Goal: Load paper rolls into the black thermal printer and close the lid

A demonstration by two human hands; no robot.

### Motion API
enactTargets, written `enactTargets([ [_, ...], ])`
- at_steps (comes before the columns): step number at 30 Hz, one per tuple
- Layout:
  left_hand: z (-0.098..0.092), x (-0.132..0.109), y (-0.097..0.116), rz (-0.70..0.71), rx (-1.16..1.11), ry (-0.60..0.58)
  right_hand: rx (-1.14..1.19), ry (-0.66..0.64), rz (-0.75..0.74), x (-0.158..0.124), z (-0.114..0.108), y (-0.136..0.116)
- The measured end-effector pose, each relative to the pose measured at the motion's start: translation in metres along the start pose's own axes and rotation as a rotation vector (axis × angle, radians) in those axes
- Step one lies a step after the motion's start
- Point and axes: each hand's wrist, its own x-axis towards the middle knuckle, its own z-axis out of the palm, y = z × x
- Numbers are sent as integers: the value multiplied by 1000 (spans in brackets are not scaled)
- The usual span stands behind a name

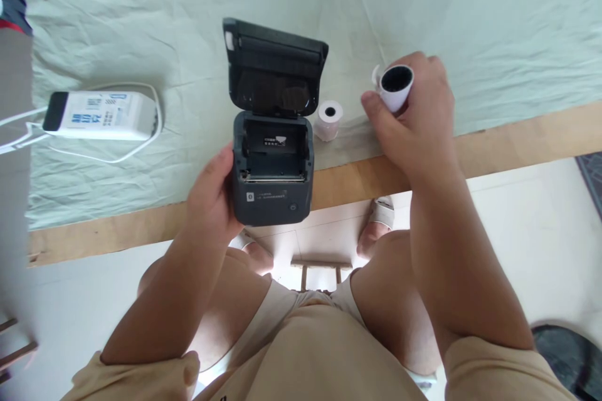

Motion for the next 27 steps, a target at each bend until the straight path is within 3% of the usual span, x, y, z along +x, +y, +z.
enactTargets([
  [7, -1, -1, 0, -5, -8, -29, -175, 17, 147, 6, 2, -7],
  [12, 0, -1, 1, -7, 14, 16, -122, 269, -247, -8, 3, -38],
  [16, 1, -1, 1, 2, 22, 29, -81, 83, -339, -19, 20, -56],
  [19, 1, -1, 1, 12, 26, 29, -140, -35, -240, -21, 32, -54],
  [23, 2, -1, 1, 5, -8, -11, -46, -107, -101, -21, 33, -47],
  [27, 2, -1, 1, 2, -14, -9, -21, -150, -200, -22, 30, -45],
])
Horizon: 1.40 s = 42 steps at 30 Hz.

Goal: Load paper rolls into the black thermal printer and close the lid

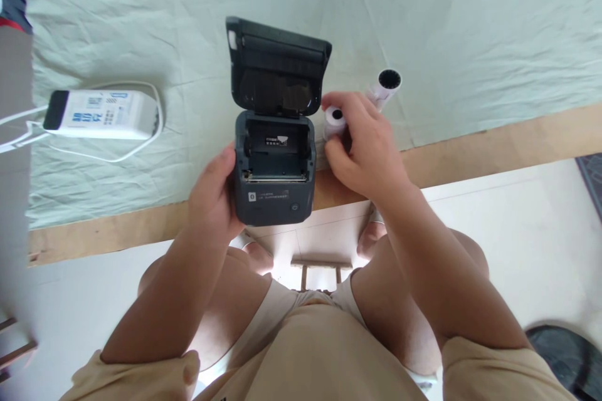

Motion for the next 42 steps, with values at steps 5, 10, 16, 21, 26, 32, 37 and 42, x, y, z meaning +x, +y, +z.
enactTargets([
  [5, -1, 0, 0, -6, 14, 0, -125, -8, 36, 0, 4, 0],
  [10, -6, 1, -1, 6, 19, -10, -14, 76, -3, 5, -6, 2],
  [16, -9, 3, -3, 30, 64, -43, 192, 298, -164, 8, -21, -32],
  [21, -6, 2, -2, 39, 84, -66, -30, 161, -279, 7, -11, -52],
  [26, -6, 2, -1, 54, 78, -91, -39, 130, -307, 8, -4, -46],
  [32, -6, 2, -1, 48, 61, -90, -13, 116, -314, 7, -5, -44],
  [37, -5, 1, 0, 30, 74, -85, -5, 77, -313, 7, -5, -38],
  [42, -2, 1, 2, 20, 90, -56, 29, 101, -315, 6, -6, -42],
])
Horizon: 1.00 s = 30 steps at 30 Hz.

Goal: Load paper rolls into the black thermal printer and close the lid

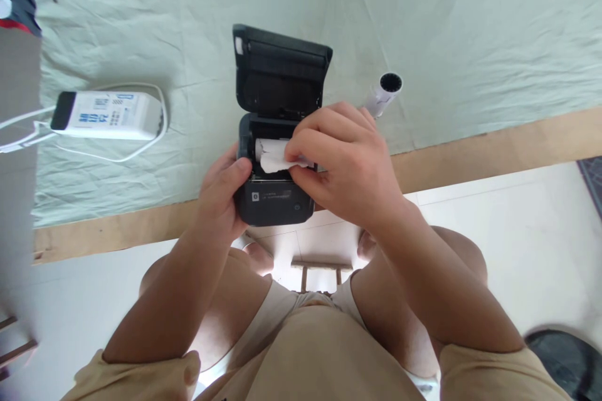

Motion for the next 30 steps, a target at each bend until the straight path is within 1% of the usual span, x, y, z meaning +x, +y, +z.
enactTargets([
  [3, -1, 1, -1, 2, 12, 1, 76, -8, -32, 1, -3, -7],
  [5, -3, 1, -3, 20, 19, -12, 123, -78, -58, 1, -6, -10],
  [9, -9, 3, -6, 100, 69, -38, 139, -242, -87, 0, -8, -10],
  [12, -13, 4, -7, 129, 157, -27, 155, -253, -96, -1, -7, -7],
  [14, -13, 3, -7, 135, 209, -15, 204, -217, -92, -1, -5, -4],
  [15, -13, 2, -7, 134, 223, -6, 239, -164, -95, -1, -3, -2],
  [17, -12, 1, -5, 122, 225, 4, 267, 17, -66, -1, 0, 3],
  [19, -11, -1, -3, 115, 219, 8, 221, 209, 36, -3, 4, 8],
  [20, -11, -1, -3, 114, 220, 9, 193, 259, 107, -5, 6, 10],
  [21, -11, -1, -2, 114, 222, 8, 183, 266, 174, -6, 8, 11],
  [22, -11, -1, -2, 111, 225, 7, 201, 234, 224, -8, 9, 12],
  [24, -12, -1, -2, 103, 227, 9, 279, 146, 278, -10, 11, 14],
  [25, -12, -2, -2, 103, 228, 12, 328, 132, 287, -12, 11, 15],
  [28, -13, -2, -3, 93, 247, 31, 416, 205, 321, -15, 13, 20],
  [29, -13, -2, -3, 88, 250, 34, 402, 211, 351, -16, 13, 22],
  [30, -13, -3, -3, 82, 251, 34, 375, 190, 385, -16, 14, 24],
])
